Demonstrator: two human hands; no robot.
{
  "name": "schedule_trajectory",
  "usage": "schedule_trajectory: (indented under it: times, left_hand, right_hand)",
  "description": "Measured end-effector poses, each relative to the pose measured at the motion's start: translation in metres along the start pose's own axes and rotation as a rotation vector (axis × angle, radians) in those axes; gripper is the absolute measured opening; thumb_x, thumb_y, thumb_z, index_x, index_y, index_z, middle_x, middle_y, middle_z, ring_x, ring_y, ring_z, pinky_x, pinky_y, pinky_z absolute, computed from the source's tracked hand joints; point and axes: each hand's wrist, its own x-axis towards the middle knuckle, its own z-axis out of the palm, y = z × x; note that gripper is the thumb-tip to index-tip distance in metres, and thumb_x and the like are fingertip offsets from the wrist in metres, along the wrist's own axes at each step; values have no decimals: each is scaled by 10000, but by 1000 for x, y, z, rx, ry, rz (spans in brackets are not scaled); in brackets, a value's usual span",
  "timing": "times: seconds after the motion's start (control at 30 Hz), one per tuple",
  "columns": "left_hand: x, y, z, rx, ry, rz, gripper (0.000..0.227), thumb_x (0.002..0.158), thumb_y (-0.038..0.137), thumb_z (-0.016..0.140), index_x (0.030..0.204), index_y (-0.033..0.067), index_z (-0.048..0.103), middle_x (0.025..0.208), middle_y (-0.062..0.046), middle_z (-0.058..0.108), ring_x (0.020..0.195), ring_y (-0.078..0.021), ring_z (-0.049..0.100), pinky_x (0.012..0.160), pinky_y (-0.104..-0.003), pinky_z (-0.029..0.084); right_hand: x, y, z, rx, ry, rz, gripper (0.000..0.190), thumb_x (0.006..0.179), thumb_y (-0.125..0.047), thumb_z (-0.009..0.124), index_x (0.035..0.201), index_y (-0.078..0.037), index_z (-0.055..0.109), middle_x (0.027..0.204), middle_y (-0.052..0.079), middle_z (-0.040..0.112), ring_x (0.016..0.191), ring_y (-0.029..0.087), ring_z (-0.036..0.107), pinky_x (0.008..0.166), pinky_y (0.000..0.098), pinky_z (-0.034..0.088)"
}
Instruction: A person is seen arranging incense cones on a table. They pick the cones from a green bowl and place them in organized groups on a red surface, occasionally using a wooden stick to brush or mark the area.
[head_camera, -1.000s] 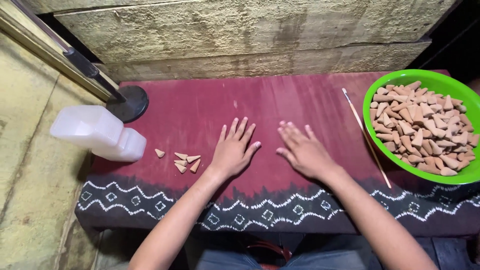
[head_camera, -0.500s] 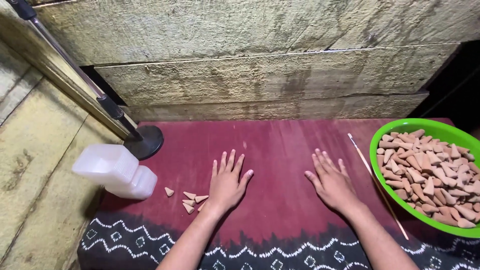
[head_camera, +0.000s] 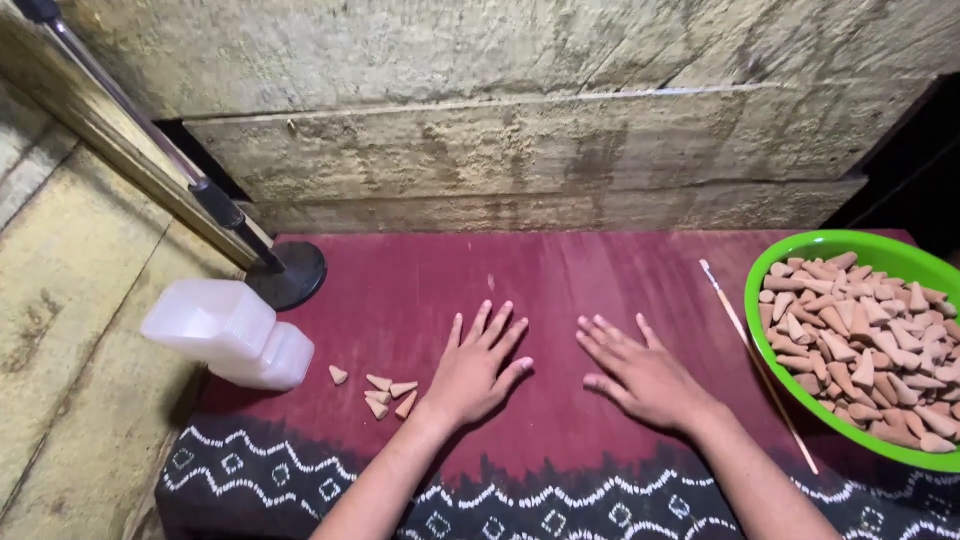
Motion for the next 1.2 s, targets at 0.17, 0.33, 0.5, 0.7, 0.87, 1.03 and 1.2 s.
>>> schedule_trajectory:
  times: [0.17,0.33,0.5,0.7,0.87,1.03,1.2]
  left_hand:
    - [0,-24,8,55,37,-147,629,1088,525,309,1614,180,331,1695,-129,262,1565,-368,202,1225,-645,147]
    - [22,-26,20,86,129,-321,752,1076,603,316,1591,57,362,1668,-200,303,1552,-408,236,1217,-646,192]
    - [80,-18,34,-3,54,-43,663,1092,539,265,1623,147,322,1707,-82,263,1590,-331,182,1246,-626,176]
    - [81,-51,18,46,145,-413,641,1083,568,261,1634,243,306,1723,-79,219,1590,-324,166,1244,-640,122]
    - [103,-66,35,89,231,-418,707,1076,586,291,1602,119,363,1689,-134,280,1570,-396,186,1217,-678,158]
    - [141,-45,45,0,174,-10,572,1122,428,299,1599,127,390,1680,-89,346,1584,-314,227,1257,-597,200]
    - [153,-72,39,45,130,-97,562,1125,460,278,1630,220,335,1700,6,305,1585,-223,231,1270,-566,173]
  right_hand:
    - [5,55,33,-47,99,305,622,1086,-476,379,1599,-125,367,1664,102,362,1556,278,295,1230,636,198]
    - [24,44,20,-79,170,409,684,1100,-511,358,1586,-30,394,1667,188,355,1569,334,285,1223,667,178]
    - [72,7,24,22,31,51,619,1083,-457,382,1613,-140,333,1682,76,321,1559,279,271,1227,662,160]
    - [72,75,35,-26,209,317,580,1094,-477,430,1562,-139,484,1591,106,496,1543,295,347,1221,634,253]
    - [82,94,37,-61,248,429,638,1126,-479,354,1583,-43,446,1648,175,411,1584,327,268,1213,707,153]
    - [111,38,13,64,105,126,586,1104,-450,381,1584,-117,418,1624,107,440,1558,278,305,1220,696,124]
    - [128,81,34,43,146,187,572,1111,-432,385,1616,-162,381,1682,57,353,1571,260,274,1241,635,183]
